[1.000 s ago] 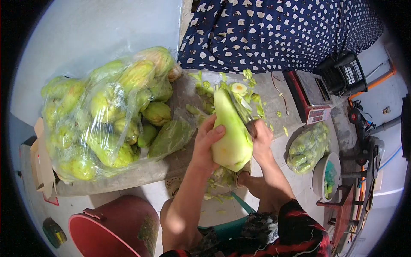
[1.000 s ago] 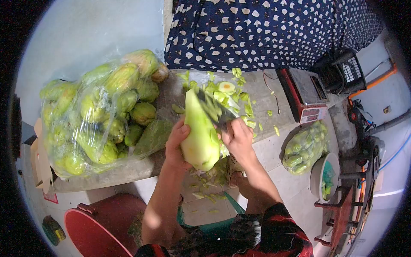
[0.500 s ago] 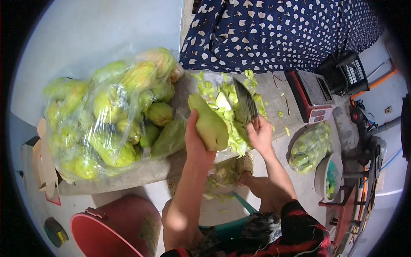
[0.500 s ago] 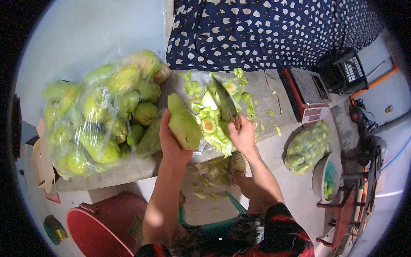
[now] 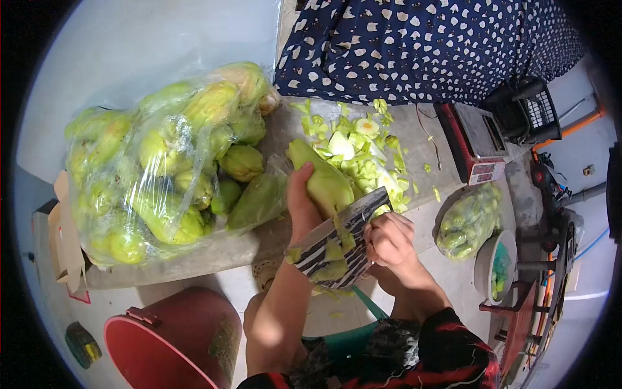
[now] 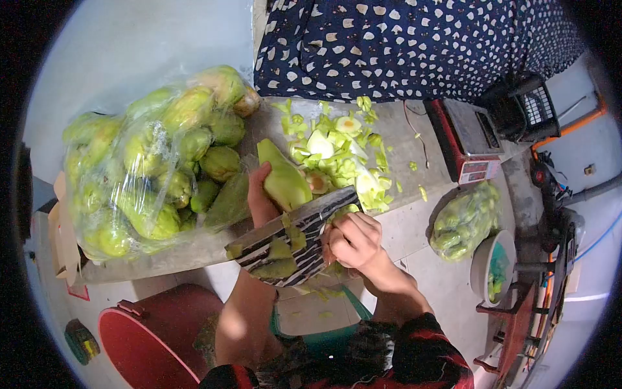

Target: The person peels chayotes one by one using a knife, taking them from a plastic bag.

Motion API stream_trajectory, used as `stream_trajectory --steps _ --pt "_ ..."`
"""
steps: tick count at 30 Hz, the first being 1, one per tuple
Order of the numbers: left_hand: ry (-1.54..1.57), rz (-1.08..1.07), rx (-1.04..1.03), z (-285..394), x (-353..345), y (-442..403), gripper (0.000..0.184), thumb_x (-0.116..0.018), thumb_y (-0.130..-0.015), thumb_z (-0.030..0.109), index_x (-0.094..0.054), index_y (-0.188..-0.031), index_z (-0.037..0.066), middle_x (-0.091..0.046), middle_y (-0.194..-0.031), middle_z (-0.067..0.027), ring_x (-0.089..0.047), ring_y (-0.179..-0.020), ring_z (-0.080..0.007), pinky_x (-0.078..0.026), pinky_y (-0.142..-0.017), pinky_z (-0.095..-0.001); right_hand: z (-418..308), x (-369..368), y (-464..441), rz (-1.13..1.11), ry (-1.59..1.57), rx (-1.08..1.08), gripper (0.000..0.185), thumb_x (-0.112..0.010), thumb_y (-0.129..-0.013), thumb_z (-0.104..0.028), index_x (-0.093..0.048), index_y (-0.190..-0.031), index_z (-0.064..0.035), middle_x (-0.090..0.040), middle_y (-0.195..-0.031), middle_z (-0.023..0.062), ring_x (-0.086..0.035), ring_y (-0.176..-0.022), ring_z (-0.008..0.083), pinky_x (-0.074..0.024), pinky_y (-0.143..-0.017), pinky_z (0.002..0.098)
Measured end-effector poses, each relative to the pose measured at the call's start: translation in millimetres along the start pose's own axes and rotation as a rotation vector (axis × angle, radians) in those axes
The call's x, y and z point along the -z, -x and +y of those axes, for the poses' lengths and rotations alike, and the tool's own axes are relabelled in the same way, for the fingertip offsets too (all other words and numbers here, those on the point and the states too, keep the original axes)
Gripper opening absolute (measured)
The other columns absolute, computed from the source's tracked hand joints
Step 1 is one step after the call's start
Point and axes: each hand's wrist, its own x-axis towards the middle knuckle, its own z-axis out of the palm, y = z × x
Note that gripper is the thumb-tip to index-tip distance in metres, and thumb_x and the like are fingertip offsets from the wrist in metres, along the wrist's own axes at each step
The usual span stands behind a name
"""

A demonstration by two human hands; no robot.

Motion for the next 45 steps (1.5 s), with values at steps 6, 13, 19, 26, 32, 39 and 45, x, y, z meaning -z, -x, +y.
stream_trajectory --steps 6,13,19,26,32,39,45 --pt "0.092 0.103 -0.016 -16.0 3.4 -9.2 0.038 -0.060 -0.084 0.031 -0.054 -0.109 0.004 -0.061 -0.092 -0.0109 -0.062 -0.081 -0.0239 -0.052 -0.074 -0.0361 -2.0 -1.1 -5.3 0.034 0.021 0.005 0.027 -0.063 -0.071 0.015 -0.041 -0.073 -0.0021 -0.053 -0.068 0.0111 -0.049 -0.047 0.0212 -0.0361 -0.038 0.0321" --pt "0.036 0.090 -0.072 -7.9 -5.5 0.5 0.036 -0.058 -0.086 0.029 -0.052 -0.114 0.008 -0.059 -0.095 -0.0084 -0.062 -0.085 -0.0213 -0.052 -0.075 -0.0358 12.4 -3.9 13.5 0.004 0.035 -0.060 0.023 -0.066 -0.067 0.006 -0.046 -0.072 -0.0031 -0.053 -0.068 0.0097 -0.051 -0.050 0.0212 -0.0394 -0.042 0.0316" --pt "-0.020 0.084 -0.156 -6.0 0.2 -3.5 0.041 -0.060 -0.083 0.038 -0.058 -0.106 0.005 -0.065 -0.088 -0.0114 -0.065 -0.078 -0.0247 -0.056 -0.069 -0.0369 17.9 2.5 6.5 0.034 -0.003 -0.108 0.020 -0.066 -0.062 0.007 -0.048 -0.068 0.0006 -0.055 -0.069 0.0115 -0.054 -0.052 0.0246 -0.0436 -0.045 0.0331" --pt "-0.243 -0.007 -0.266 -2.1 -8.3 1.1 0.040 -0.059 -0.083 0.036 -0.055 -0.110 0.005 -0.064 -0.090 -0.0107 -0.065 -0.079 -0.0234 -0.056 -0.071 -0.0358 10.6 6.3 4.3 0.034 -0.008 -0.159 0.019 -0.066 -0.065 0.009 -0.050 -0.069 0.0006 -0.056 -0.068 0.0110 -0.054 -0.049 0.0234 -0.0435 -0.044 0.0319" --pt "-0.172 -0.007 -0.253 3.5 -1.7 0.0 0.045 -0.058 -0.083 0.035 -0.052 -0.118 0.009 -0.062 -0.097 -0.0091 -0.063 -0.088 -0.0237 -0.053 -0.078 -0.0370 21.9 -0.1 19.5 0.018 0.033 -0.283 0.013 -0.069 -0.068 0.001 -0.056 -0.072 0.0000 -0.057 -0.062 0.0088 -0.053 -0.046 0.0210 -0.0430 -0.044 0.0303" --pt "-0.278 -0.032 -0.368 4.4 -12.8 2.5 0.050 -0.057 -0.082 0.034 -0.049 -0.124 0.008 -0.060 -0.097 -0.0099 -0.063 -0.086 -0.0244 -0.054 -0.077 -0.0372 26.8 0.8 27.0 -0.032 -0.014 -0.416 0.016 -0.071 -0.065 -0.002 -0.057 -0.073 -0.0009 -0.055 -0.061 0.0079 -0.051 -0.046 0.0201 -0.0397 -0.043 0.0289" --pt "-0.358 -0.187 -0.317 13.9 -10.2 8.4 0.051 -0.055 -0.082 0.029 -0.048 -0.125 0.003 -0.059 -0.101 -0.0107 -0.061 -0.098 -0.0233 -0.052 -0.085 -0.0372 18.3 5.2 12.2 0.048 -0.019 -0.315 0.015 -0.069 -0.065 -0.001 -0.056 -0.070 -0.0021 -0.048 -0.059 0.0074 -0.049 -0.045 0.0223 -0.0398 -0.042 0.0310"
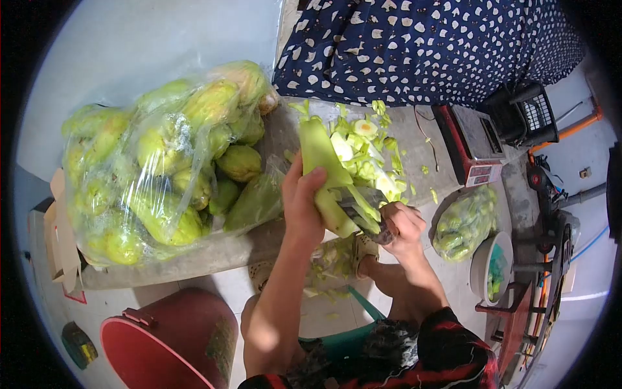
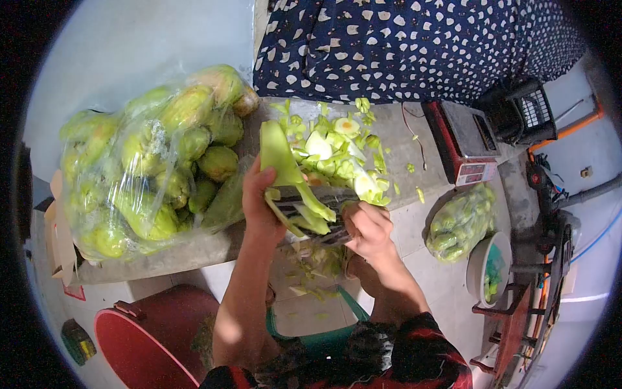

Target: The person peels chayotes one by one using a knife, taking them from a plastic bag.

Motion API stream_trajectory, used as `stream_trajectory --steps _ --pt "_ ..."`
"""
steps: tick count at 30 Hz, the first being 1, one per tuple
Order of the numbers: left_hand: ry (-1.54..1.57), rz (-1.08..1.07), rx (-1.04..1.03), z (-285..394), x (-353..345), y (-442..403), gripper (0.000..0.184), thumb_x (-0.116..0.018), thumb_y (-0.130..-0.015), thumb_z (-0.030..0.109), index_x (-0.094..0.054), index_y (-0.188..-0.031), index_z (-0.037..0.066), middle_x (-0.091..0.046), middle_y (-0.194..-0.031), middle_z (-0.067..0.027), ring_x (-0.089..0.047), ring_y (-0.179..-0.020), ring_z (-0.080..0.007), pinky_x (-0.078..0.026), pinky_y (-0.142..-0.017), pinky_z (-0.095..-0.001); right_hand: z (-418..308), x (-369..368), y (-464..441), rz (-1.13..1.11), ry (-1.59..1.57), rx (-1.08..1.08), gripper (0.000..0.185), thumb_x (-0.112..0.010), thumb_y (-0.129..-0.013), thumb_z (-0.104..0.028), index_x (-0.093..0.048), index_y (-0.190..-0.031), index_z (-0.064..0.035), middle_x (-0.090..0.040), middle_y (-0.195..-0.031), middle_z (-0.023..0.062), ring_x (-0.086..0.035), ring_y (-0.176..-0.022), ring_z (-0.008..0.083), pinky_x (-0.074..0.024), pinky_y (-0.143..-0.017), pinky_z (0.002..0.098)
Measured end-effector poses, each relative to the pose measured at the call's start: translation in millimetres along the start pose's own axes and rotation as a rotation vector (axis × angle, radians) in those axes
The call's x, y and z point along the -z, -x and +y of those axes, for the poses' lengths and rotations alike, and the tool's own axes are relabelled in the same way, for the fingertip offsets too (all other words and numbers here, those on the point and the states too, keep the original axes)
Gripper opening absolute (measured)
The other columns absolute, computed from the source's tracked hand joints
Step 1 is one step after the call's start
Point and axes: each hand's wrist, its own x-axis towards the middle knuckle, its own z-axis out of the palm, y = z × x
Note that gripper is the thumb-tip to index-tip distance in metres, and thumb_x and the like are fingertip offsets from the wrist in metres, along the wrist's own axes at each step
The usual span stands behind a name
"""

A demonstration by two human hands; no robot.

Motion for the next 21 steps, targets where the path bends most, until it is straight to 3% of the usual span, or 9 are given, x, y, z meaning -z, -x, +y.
stream_trajectory --steps 2,4,8,12,16,21 --pt "0.010 -0.044 0.016 -0.9 -3.6 1.0 0.054 -0.055 -0.081 0.027 -0.047 -0.127 0.001 -0.060 -0.105 -0.0117 -0.062 -0.098 -0.0241 -0.053 -0.085 -0.0368 -0.7 -1.6 1.7 0.014 -0.004 -0.004 0.015 -0.069 -0.064 0.000 -0.055 -0.070 -0.0021 -0.047 -0.059 0.0071 -0.048 -0.045 0.0226 -0.0403 -0.043 0.0320" --pt "0.032 -0.004 -0.005 -4.2 -7.9 1.0 0.055 -0.055 -0.081 0.026 -0.046 -0.129 0.000 -0.060 -0.107 -0.0123 -0.063 -0.097 -0.0246 -0.053 -0.084 -0.0366 5.5 -4.1 8.2 -0.057 0.068 -0.046 0.018 -0.073 -0.067 -0.005 -0.056 -0.072 -0.0016 -0.057 -0.063 0.0076 -0.053 -0.047 0.0211 -0.0419 -0.044 0.0282" --pt "0.050 0.012 -0.036 -1.9 -7.4 1.1 0.059 -0.055 -0.081 0.026 -0.045 -0.133 0.000 -0.061 -0.113 -0.0132 -0.063 -0.098 -0.0249 -0.053 -0.085 -0.0358 13.3 -5.5 14.6 -0.074 0.143 -0.100 0.019 -0.072 -0.065 -0.008 -0.055 -0.071 -0.0026 -0.055 -0.062 0.0083 -0.053 -0.047 0.0214 -0.0408 -0.044 0.0288" --pt "-0.001 -0.044 0.010 -7.1 -0.8 -0.2 0.059 -0.054 -0.081 0.025 -0.045 -0.133 -0.001 -0.061 -0.113 -0.0129 -0.062 -0.101 -0.0234 -0.052 -0.089 -0.0346 3.1 -6.7 4.0 0.046 0.035 0.005 0.018 -0.072 -0.069 -0.008 -0.055 -0.070 -0.0030 -0.053 -0.061 0.0081 -0.051 -0.046 0.0219 -0.0398 -0.043 0.0301" --pt "0.058 -0.057 0.023 -10.8 -10.1 4.7 0.056 -0.055 -0.081 0.023 -0.046 -0.130 -0.001 -0.062 -0.110 -0.0129 -0.064 -0.095 -0.0232 -0.054 -0.083 -0.0336 19.4 -9.3 10.8 -0.079 0.125 -0.181 0.017 -0.070 -0.070 -0.004 -0.053 -0.069 -0.0034 -0.055 -0.063 0.0088 -0.053 -0.048 0.0217 -0.0408 -0.044 0.0302" --pt "0.058 -0.034 0.105 -13.9 -10.3 6.1 0.055 -0.056 -0.080 0.024 -0.046 -0.129 0.001 -0.062 -0.109 -0.0124 -0.064 -0.094 -0.0230 -0.054 -0.083 -0.0344 12.8 -9.0 6.8 0.002 0.117 -0.107 0.023 -0.071 -0.069 -0.005 -0.048 -0.065 -0.0046 -0.049 -0.059 0.0072 -0.047 -0.045 0.0217 -0.0379 -0.044 0.0315"
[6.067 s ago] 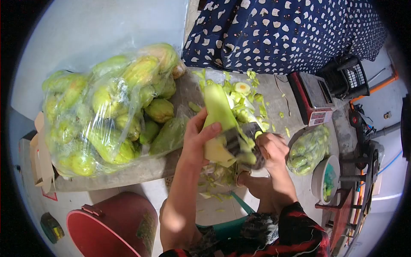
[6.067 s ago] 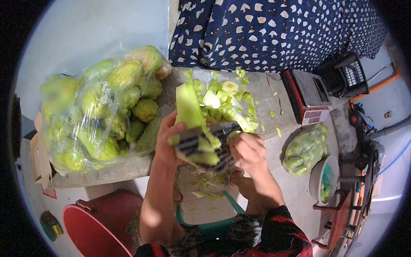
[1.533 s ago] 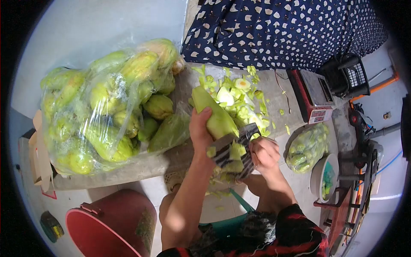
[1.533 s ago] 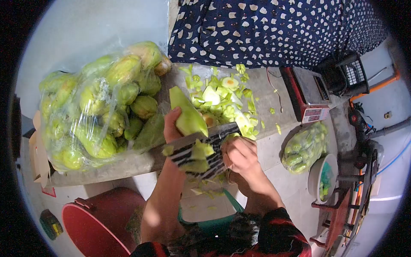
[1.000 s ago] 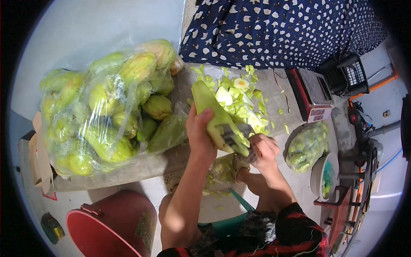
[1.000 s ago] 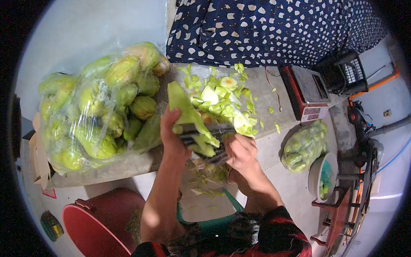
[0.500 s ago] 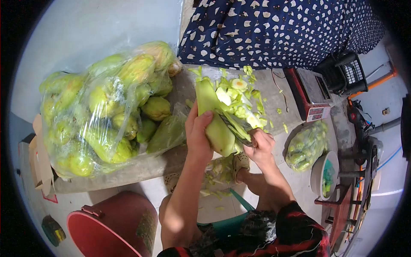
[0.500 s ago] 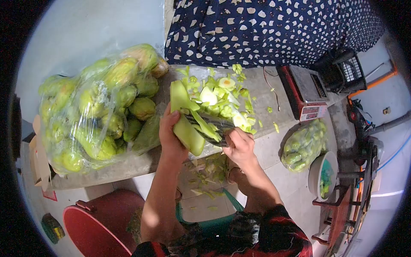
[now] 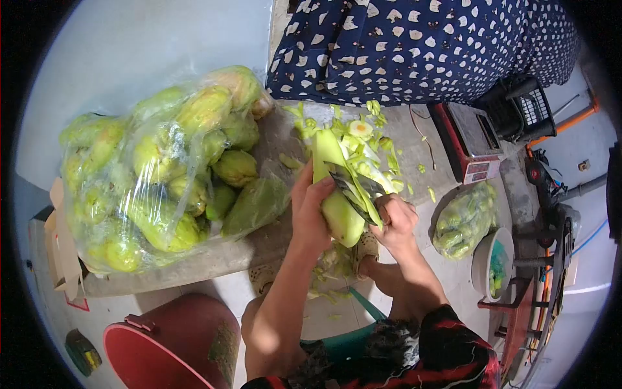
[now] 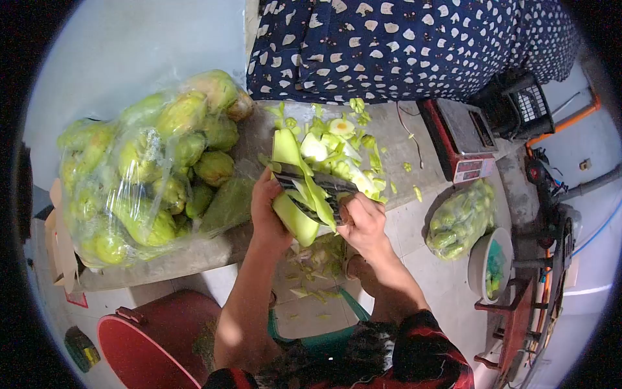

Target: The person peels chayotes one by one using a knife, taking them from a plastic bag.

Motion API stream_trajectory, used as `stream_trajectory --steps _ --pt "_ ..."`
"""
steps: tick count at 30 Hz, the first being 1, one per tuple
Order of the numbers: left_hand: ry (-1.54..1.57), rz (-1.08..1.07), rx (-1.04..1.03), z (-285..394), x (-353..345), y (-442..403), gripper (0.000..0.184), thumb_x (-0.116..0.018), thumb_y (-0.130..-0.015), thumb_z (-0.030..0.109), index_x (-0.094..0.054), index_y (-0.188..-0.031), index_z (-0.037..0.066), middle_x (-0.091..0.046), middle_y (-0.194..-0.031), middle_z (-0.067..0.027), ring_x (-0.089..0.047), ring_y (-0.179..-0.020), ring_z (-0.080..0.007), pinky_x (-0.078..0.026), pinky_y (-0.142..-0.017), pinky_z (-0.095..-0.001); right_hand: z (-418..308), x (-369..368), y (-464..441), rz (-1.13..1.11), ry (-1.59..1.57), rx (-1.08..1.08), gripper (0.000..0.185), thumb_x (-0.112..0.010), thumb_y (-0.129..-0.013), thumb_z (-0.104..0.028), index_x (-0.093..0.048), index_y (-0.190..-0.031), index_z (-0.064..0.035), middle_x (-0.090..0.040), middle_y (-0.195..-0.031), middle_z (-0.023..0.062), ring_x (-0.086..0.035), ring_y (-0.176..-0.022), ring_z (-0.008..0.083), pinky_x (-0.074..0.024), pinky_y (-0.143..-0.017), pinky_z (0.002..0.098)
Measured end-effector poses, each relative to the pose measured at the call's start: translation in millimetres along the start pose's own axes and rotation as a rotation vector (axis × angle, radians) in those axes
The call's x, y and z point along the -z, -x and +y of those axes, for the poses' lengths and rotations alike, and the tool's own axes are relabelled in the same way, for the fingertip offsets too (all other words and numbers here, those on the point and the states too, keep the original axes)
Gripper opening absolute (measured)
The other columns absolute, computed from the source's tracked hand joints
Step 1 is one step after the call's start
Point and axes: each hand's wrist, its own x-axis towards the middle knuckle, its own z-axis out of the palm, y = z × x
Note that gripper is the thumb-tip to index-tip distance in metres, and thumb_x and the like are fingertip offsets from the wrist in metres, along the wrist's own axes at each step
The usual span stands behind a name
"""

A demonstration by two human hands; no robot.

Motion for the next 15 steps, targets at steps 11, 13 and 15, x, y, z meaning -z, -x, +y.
stream_trajectory --steps 11,13,15 --pt "-0.038 -0.071 0.045 -7.7 -0.2 3.0 0.055 -0.057 -0.079 0.028 -0.046 -0.127 0.003 -0.060 -0.108 -0.0138 -0.064 -0.090 -0.0241 -0.055 -0.078 -0.0372 22.6 -16.0 -1.7 -0.114 0.055 -0.301 0.017 -0.068 -0.069 -0.003 -0.052 -0.072 -0.0028 -0.052 -0.061 0.0109 -0.054 -0.050 0.0295 -0.0454 -0.049 0.0370" --pt "0.009 -0.013 0.096 -9.3 0.6 3.8 0.049 -0.056 -0.080 0.032 -0.051 -0.121 0.004 -0.062 -0.101 -0.0145 -0.064 -0.087 -0.0258 -0.056 -0.075 -0.0382 22.8 -16.7 -5.5 -0.139 0.062 -0.356 0.017 -0.067 -0.072 -0.003 -0.050 -0.073 -0.0011 -0.055 -0.062 0.0132 -0.057 -0.053 0.0300 -0.0463 -0.051 0.0374" --pt "0.115 0.003 0.182 -6.8 0.9 3.2 0.048 -0.055 -0.082 0.037 -0.053 -0.118 0.006 -0.063 -0.096 -0.0139 -0.064 -0.084 -0.0266 -0.056 -0.072 -0.0394 18.6 -13.7 -8.1 -0.210 -0.012 -0.561 0.019 -0.067 -0.074 -0.004 -0.048 -0.072 -0.0004 -0.056 -0.062 0.0146 -0.059 -0.054 0.0268 -0.0462 -0.053 0.0352"
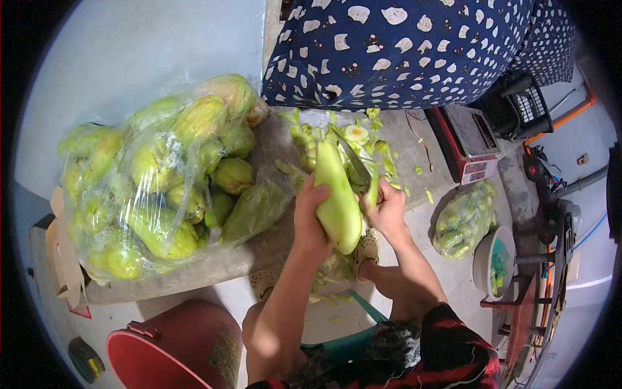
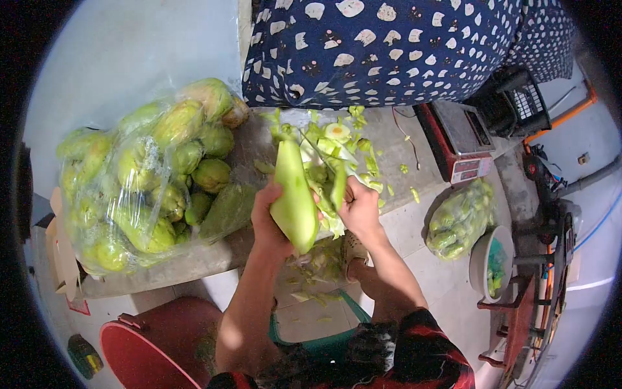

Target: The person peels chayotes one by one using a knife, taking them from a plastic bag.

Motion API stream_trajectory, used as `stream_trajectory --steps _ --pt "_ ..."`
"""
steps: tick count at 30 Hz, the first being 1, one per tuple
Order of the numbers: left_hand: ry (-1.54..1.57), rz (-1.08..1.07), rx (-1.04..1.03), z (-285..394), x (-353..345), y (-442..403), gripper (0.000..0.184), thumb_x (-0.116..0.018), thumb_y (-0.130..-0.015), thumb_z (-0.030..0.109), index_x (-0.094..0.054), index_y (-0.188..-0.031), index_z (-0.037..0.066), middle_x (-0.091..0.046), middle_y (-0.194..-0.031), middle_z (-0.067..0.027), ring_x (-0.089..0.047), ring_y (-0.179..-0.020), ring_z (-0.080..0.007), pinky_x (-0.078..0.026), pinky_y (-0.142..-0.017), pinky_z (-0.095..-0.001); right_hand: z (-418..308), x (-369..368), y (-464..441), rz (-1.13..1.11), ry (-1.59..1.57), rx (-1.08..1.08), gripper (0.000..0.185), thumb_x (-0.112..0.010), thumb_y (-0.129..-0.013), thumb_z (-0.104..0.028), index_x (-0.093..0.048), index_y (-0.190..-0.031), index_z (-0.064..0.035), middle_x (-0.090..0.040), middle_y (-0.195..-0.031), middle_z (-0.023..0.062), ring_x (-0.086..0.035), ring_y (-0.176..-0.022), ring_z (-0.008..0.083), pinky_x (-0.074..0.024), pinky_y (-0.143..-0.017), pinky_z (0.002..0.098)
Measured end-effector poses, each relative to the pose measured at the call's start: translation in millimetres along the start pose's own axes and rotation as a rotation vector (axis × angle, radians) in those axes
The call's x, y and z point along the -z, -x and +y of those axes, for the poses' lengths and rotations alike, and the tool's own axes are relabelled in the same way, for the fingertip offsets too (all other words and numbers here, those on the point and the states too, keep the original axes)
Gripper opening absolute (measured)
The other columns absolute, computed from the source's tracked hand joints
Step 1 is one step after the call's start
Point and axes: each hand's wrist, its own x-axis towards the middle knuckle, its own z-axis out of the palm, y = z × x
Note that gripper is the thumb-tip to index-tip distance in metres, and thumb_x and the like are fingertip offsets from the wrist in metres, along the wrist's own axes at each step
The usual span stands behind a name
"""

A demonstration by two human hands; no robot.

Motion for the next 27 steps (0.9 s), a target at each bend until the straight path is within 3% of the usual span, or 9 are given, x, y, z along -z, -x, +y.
stream_trajectory --steps 4,5,8,10,14,16,17,20,27 --pt "0.224 0.140 0.042 5.4 -4.6 -3.0 0.048 -0.051 -0.086 0.049 -0.057 -0.113 0.009 -0.062 -0.083 -0.0112 -0.063 -0.079 -0.0282 -0.054 -0.065 -0.0423 9.6 -3.6 -4.8 -0.019 -0.120 -0.052 0.018 -0.059 -0.077 -0.004 -0.044 -0.068 -0.0028 -0.040 -0.055 0.0048 -0.037 -0.051 0.0138 -0.0338 -0.050 0.0297" --pt "0.223 0.141 0.041 6.2 -2.6 -3.0 0.048 -0.051 -0.086 0.049 -0.057 -0.113 0.009 -0.062 -0.083 -0.0112 -0.063 -0.079 -0.0282 -0.054 -0.065 -0.0423 20.1 -12.6 -4.2 -0.059 -0.348 -0.210 0.016 -0.056 -0.076 -0.004 -0.042 -0.068 -0.0038 -0.034 -0.056 -0.0003 -0.032 -0.053 0.0092 -0.0296 -0.049 0.0288" --pt "0.272 0.154 0.002 9.8 4.0 -4.4 0.048 -0.050 -0.088 0.050 -0.057 -0.113 0.010 -0.062 -0.088 -0.0092 -0.063 -0.083 -0.0266 -0.052 -0.064 -0.0439 19.0 -9.4 -4.1 -0.068 -0.437 -0.263 0.015 -0.055 -0.077 -0.004 -0.043 -0.067 -0.0039 -0.035 -0.057 -0.0030 -0.033 -0.055 0.0072 -0.0303 -0.050 0.0278" --pt "0.216 0.340 -0.021 11.7 3.5 -9.7 0.047 -0.051 -0.088 0.050 -0.057 -0.113 0.011 -0.062 -0.094 -0.0085 -0.062 -0.087 -0.0245 -0.052 -0.067 -0.0446 4.0 -2.2 -0.8 -0.022 -0.339 -0.196 0.019 -0.059 -0.077 -0.003 -0.043 -0.068 -0.0039 -0.037 -0.055 0.0003 -0.035 -0.053 0.0072 -0.0302 -0.048 0.0279" --pt "0.255 0.365 -0.024 9.8 13.3 -12.0 0.047 -0.053 -0.086 0.049 -0.057 -0.112 0.009 -0.061 -0.099 -0.0087 -0.061 -0.090 -0.0241 -0.053 -0.071 -0.0448 -8.2 1.0 14.5 0.155 -0.096 0.215 0.025 -0.069 -0.073 0.003 -0.046 -0.067 -0.0034 -0.042 -0.054 0.0085 -0.040 -0.044 0.0158 -0.0330 -0.042 0.0299" --pt "0.311 0.393 -0.078 12.5 5.2 -11.0 0.047 -0.055 -0.085 0.047 -0.056 -0.108 0.007 -0.062 -0.096 -0.0115 -0.063 -0.087 -0.0266 -0.053 -0.076 -0.0434 -9.0 2.8 13.6 0.263 -0.047 0.772 0.023 -0.068 -0.070 0.005 -0.047 -0.066 -0.0029 -0.045 -0.056 0.0079 -0.042 -0.043 0.0209 -0.0356 -0.042 0.0320" --pt "0.267 0.314 -0.013 17.0 3.2 -5.2 0.046 -0.055 -0.083 0.045 -0.057 -0.104 0.004 -0.064 -0.090 -0.0139 -0.064 -0.082 -0.0288 -0.054 -0.078 -0.0424 -11.9 8.5 17.4 0.195 -0.025 0.857 0.024 -0.070 -0.067 0.004 -0.047 -0.066 -0.0033 -0.047 -0.060 0.0075 -0.046 -0.046 0.0224 -0.0362 -0.041 0.0330" --pt "0.284 0.202 0.003 15.8 4.1 -1.2 0.043 -0.057 -0.083 0.042 -0.056 -0.108 0.007 -0.062 -0.096 -0.0099 -0.063 -0.086 -0.0245 -0.052 -0.079 -0.0390 -27.4 10.2 23.8 0.128 0.016 0.965 0.025 -0.072 -0.067 0.002 -0.047 -0.066 -0.0039 -0.049 -0.062 0.0067 -0.047 -0.049 0.0209 -0.0363 -0.041 0.0319" --pt "0.313 0.328 -0.066 6.6 2.5 -6.4 0.039 -0.057 -0.084 0.042 -0.058 -0.104 0.009 -0.063 -0.094 -0.0086 -0.062 -0.085 -0.0240 -0.051 -0.078 -0.0374 -35.3 10.8 26.5 0.094 0.017 0.981 0.025 -0.073 -0.070 0.000 -0.048 -0.072 -0.0042 -0.052 -0.066 0.0053 -0.049 -0.051 0.0195 -0.0370 -0.043 0.0304"
